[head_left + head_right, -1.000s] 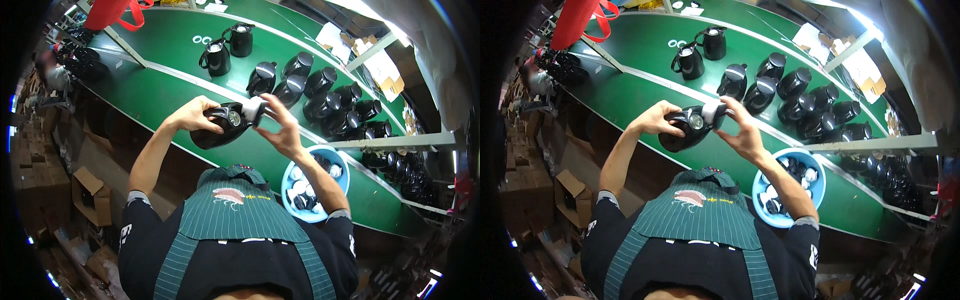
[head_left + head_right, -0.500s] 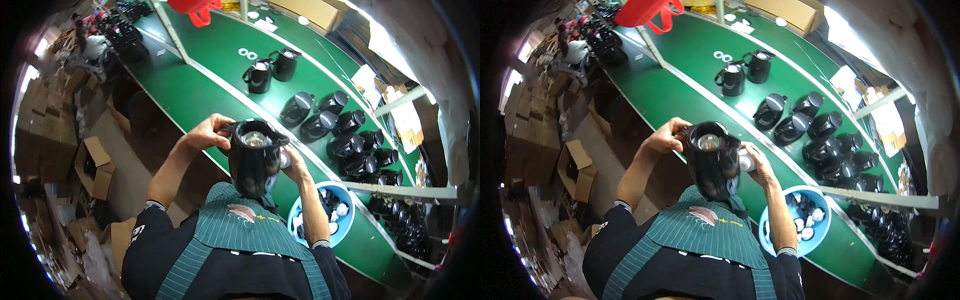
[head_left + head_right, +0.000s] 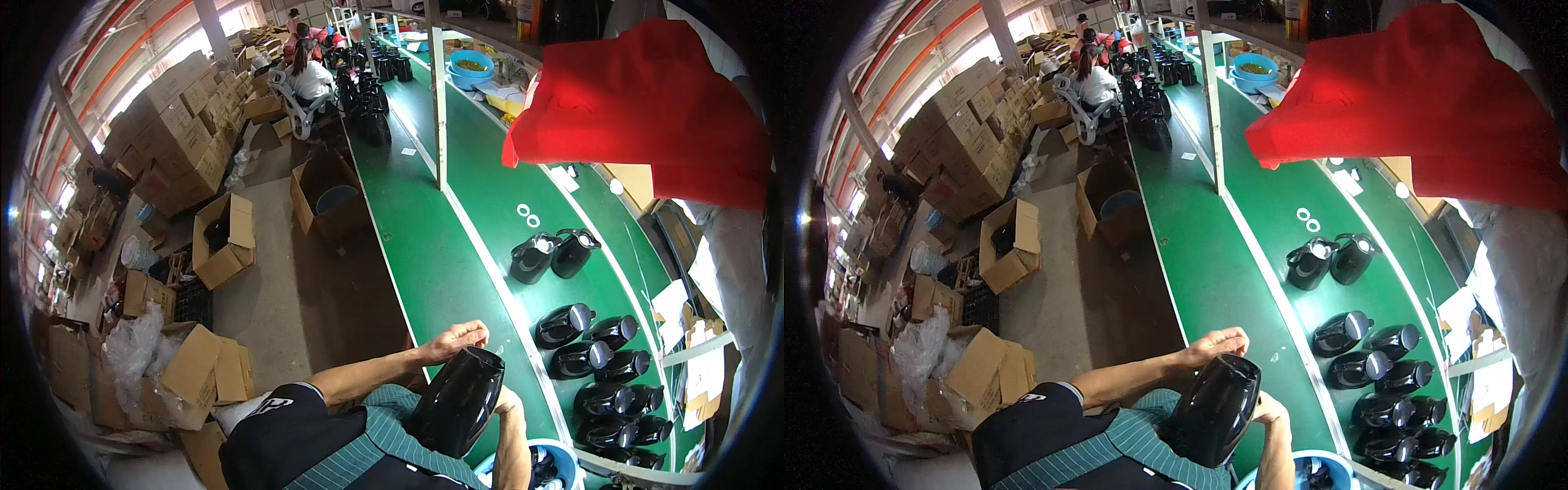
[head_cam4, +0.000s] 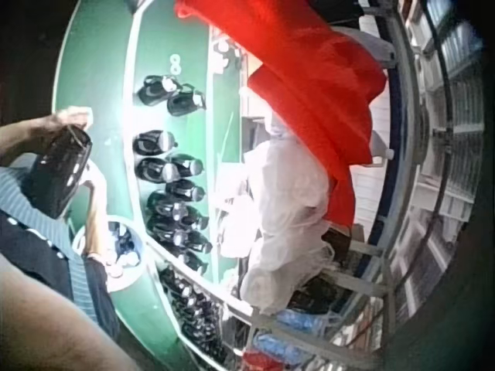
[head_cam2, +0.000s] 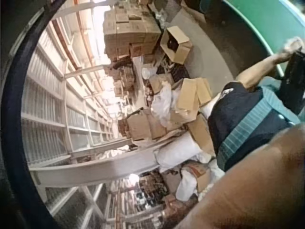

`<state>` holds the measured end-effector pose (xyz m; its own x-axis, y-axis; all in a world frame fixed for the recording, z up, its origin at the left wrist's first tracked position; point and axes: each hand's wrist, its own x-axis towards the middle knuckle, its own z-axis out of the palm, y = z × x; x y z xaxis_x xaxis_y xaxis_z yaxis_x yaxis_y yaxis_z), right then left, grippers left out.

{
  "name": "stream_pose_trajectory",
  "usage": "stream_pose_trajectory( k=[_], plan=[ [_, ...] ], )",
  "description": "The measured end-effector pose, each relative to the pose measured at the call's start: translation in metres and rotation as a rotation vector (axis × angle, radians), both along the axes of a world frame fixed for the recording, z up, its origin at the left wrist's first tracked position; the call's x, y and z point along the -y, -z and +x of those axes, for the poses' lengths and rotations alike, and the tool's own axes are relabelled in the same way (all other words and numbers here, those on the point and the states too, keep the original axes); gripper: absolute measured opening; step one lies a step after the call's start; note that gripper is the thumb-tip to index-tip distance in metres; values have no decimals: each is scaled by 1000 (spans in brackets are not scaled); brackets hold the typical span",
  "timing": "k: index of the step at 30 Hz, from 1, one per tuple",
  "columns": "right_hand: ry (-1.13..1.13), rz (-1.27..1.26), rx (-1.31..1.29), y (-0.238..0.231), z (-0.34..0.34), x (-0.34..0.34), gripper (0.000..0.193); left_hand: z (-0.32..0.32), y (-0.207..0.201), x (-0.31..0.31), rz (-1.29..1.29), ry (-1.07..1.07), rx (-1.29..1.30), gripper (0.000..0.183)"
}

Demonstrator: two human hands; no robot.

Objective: The person assembles black kettles on a green conveyor belt by picking up kettle bodies and screwing on white lids from a nearby blue basin. The person places the completed kettles on the belt and continues the process with additional units.

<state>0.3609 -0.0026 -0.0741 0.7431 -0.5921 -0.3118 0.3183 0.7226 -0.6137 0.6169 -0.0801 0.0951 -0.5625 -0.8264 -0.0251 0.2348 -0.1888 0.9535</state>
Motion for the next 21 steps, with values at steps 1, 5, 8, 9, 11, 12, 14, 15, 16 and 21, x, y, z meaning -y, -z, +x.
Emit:
stream_pose_trajectory(
  k=[1, 5, 8, 9, 11, 12, 14, 15, 16, 21],
  plan=[
    [0, 10, -7, -1, -2, 0, 87, 2, -24, -3, -22, -36, -9, 41],
    [-15, 31, -14, 2, -8, -4, 88, 22, -73, -10, -793, 42, 394, 56],
    [-15, 43, -23, 3, -12, -7, 88, 18, -101, -11, -861, 78, 721, 68],
    [-17, 46, -25, 3, -14, -7, 88, 16, -109, -12, -864, 100, 831, 71],
    [-11, 58, -33, 4, -16, -9, 89, 3, -111, -9, -859, 143, 1003, 84],
    [-19, 67, -28, 4, -15, -10, 89, -5, -108, -11, -840, 152, 1081, 87],
    [-20, 78, -35, 5, -17, -11, 89, -18, -97, -9, -802, 172, 1125, 93],
    [-15, 86, -36, 6, -18, -14, 89, -22, -91, -8, -776, 171, 1087, 92],
    [-13, 93, -37, 8, -19, -15, 89, -25, -89, -7, -749, 171, 1049, 91],
    [-8, 131, -36, 21, -21, -25, 90, -29, -78, -3, -684, 226, 978, 83]
  ],
)
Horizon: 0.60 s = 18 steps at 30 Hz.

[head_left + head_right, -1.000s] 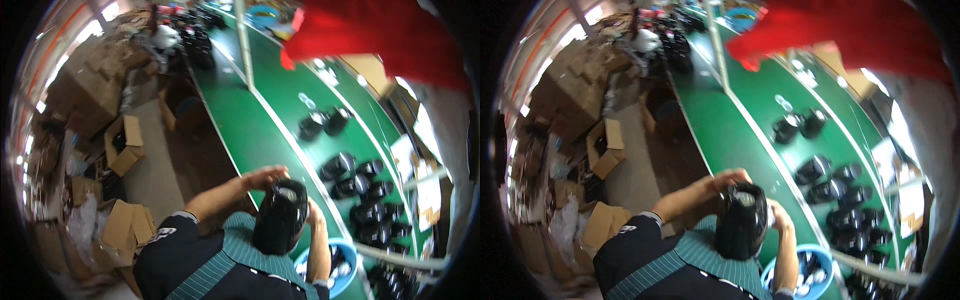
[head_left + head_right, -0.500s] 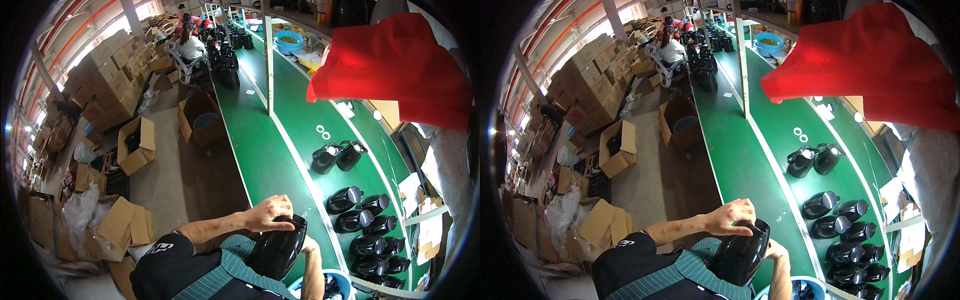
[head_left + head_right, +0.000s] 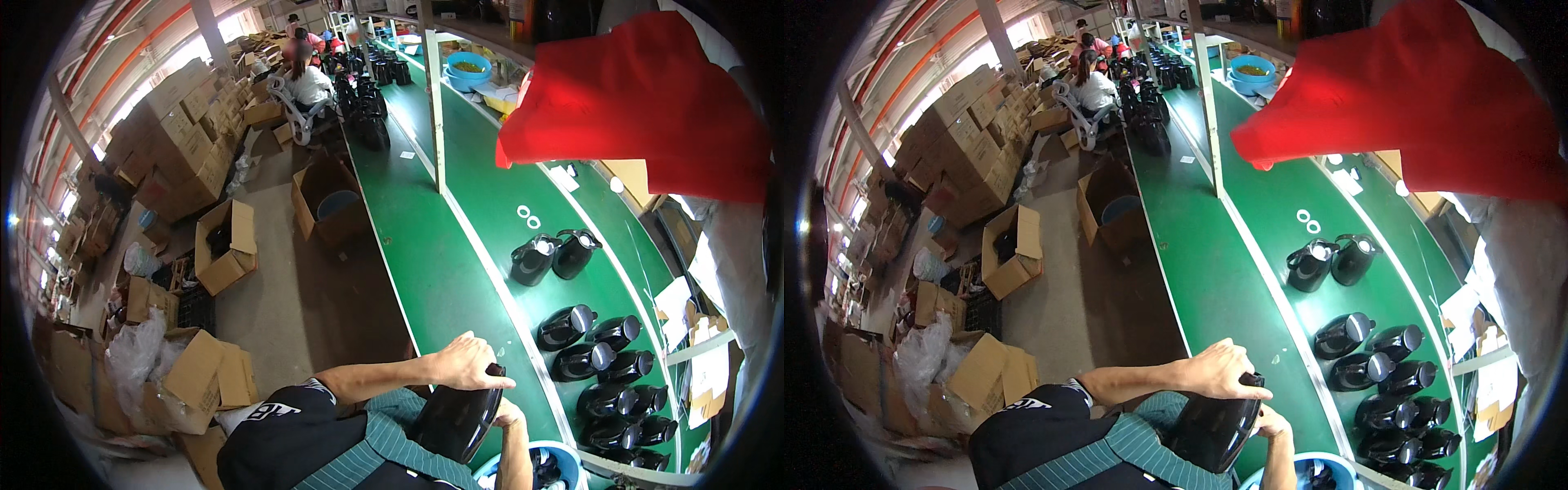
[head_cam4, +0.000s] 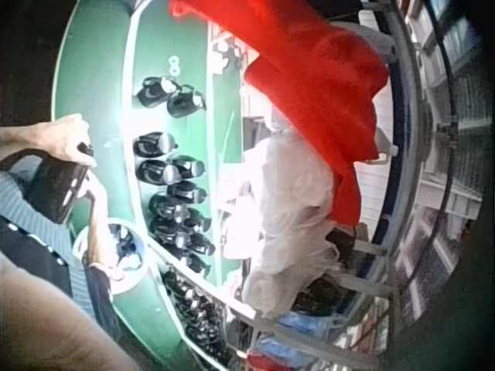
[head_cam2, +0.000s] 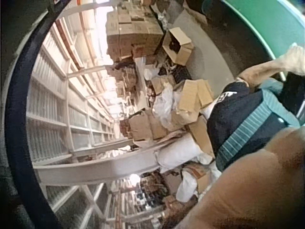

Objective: The person assembles black kettles on a green conveyor belt by picking up kettle bodies and screwing on white lids from a nearby blue basin. The person places the completed kettles on the belt and continues the process with additional units.

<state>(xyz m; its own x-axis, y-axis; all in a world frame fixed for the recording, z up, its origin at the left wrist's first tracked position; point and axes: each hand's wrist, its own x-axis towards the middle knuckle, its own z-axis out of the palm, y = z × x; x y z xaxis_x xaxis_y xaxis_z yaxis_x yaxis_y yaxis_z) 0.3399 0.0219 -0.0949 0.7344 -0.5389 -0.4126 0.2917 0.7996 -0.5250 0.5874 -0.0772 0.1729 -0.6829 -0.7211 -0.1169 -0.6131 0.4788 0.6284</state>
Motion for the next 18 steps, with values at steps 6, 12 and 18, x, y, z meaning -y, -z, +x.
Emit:
stream_pose_trajectory(
  k=[6, 12, 18],
  plan=[
    [-25, 34, 0, -37, 3, 0, 99, -1, 24, 0, -54, -76, -63, 79],
    [-7, 71, 73, -26, 8, 2, 92, -2, 4, 10, 200, -1, 82, 80],
    [77, 31, 106, -47, 15, -1, 79, -3, -3, 8, 225, -46, 62, 83]
  ],
)
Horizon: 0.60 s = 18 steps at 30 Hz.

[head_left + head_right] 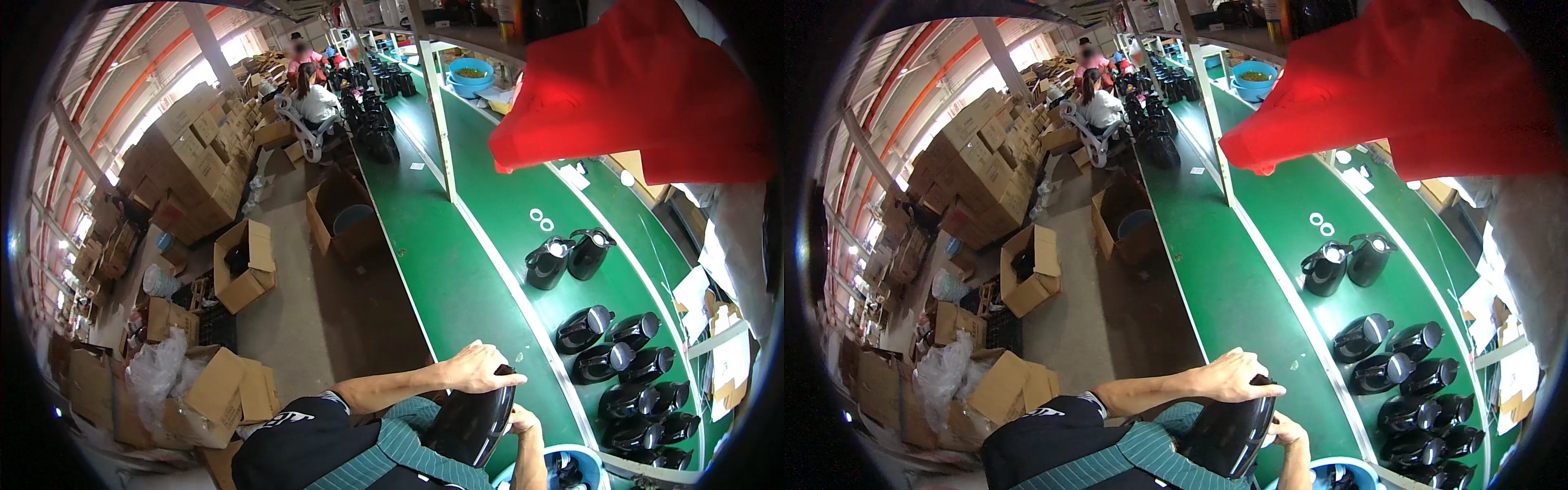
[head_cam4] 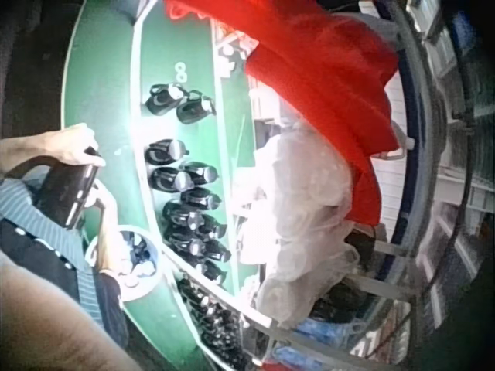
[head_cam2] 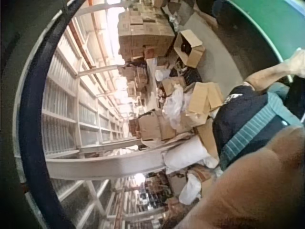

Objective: The person assembles black kettles on a green conveyor belt by picking up kettle bodies and screwing on white lids from a nearby blue basin. The person places the completed kettles on the belt and continues the process with additional units.

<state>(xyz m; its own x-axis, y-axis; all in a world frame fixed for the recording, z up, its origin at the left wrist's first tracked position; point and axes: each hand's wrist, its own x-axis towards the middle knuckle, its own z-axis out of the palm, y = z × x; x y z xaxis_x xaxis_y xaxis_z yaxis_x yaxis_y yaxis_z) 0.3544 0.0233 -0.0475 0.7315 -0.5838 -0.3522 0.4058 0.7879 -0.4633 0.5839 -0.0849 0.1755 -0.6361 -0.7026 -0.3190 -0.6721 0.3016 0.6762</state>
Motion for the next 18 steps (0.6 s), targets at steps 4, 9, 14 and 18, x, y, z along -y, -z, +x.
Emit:
stream_pose_trajectory(
  k=[4, 9, 14, 18],
  plan=[
    [-101, 31, -62, 8, -8, 4, 101, -1, 9, -4, -92, -19, 6, 82],
    [-77, 31, -62, 17, -8, 2, 98, -3, 0, 3, -4, 16, -10, 78],
    [-112, 20, -41, 44, -15, 2, 97, -3, 11, 1, -67, -1, -42, 86],
    [-108, 6, -31, 37, -14, 4, 96, -2, 7, 4, -59, 12, -12, 89]
  ],
)
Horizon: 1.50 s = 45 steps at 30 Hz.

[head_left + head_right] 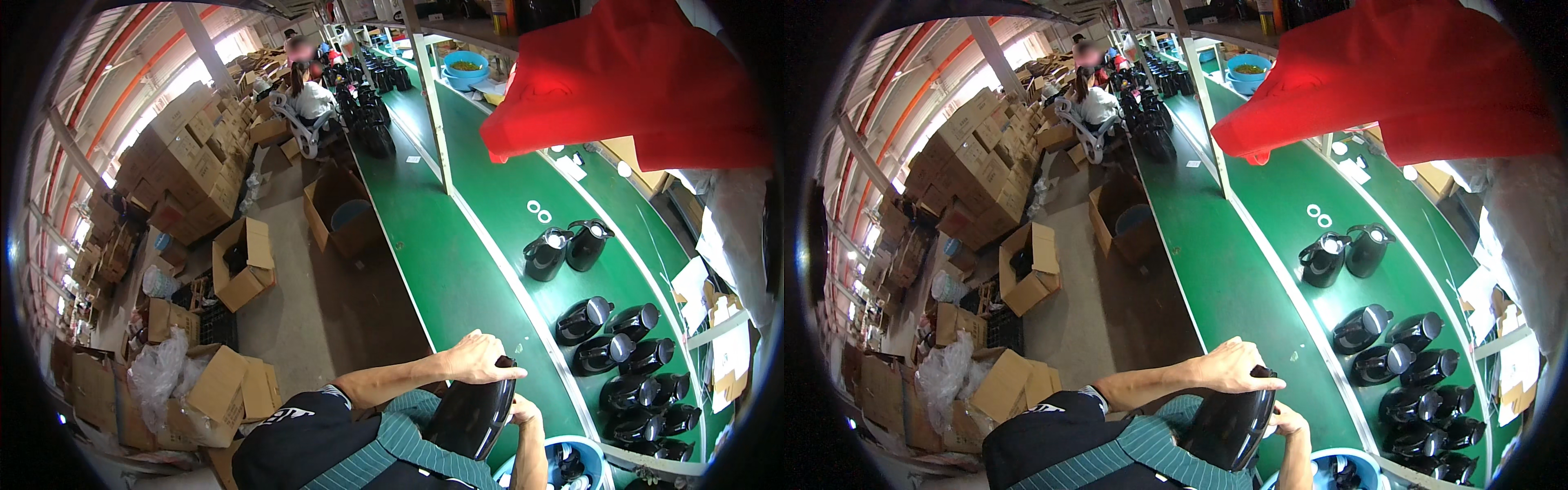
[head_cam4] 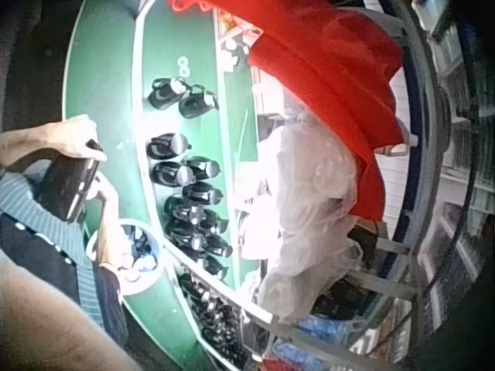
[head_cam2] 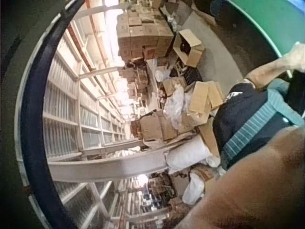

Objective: The person assembles black kettles on a green conveyor belt by picking up kettle bodies and screwing on white lids from a nearby blue basin. The person places the completed kettles on the belt and continues the process with additional units.

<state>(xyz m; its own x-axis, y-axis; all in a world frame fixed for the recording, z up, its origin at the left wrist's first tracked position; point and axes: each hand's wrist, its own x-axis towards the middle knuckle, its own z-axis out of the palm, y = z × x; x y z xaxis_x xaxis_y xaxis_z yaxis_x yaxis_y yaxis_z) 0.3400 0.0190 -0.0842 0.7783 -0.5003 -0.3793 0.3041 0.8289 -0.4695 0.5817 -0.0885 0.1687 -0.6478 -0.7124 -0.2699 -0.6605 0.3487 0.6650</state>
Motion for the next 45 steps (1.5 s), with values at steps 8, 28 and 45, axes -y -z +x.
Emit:
stream_pose_trajectory(
  k=[8, 28, 45],
  plan=[
    [31, -19, 8, -19, 6, 4, 86, 2, 2, -2, -57, 11, 27, 91],
    [1, -148, 3, -5, 14, 17, 86, 6, -20, -10, -182, 31, 25, 81],
    [45, -121, 64, -19, 18, 13, 75, 2, -18, -11, -183, 25, -11, 77]
  ],
)
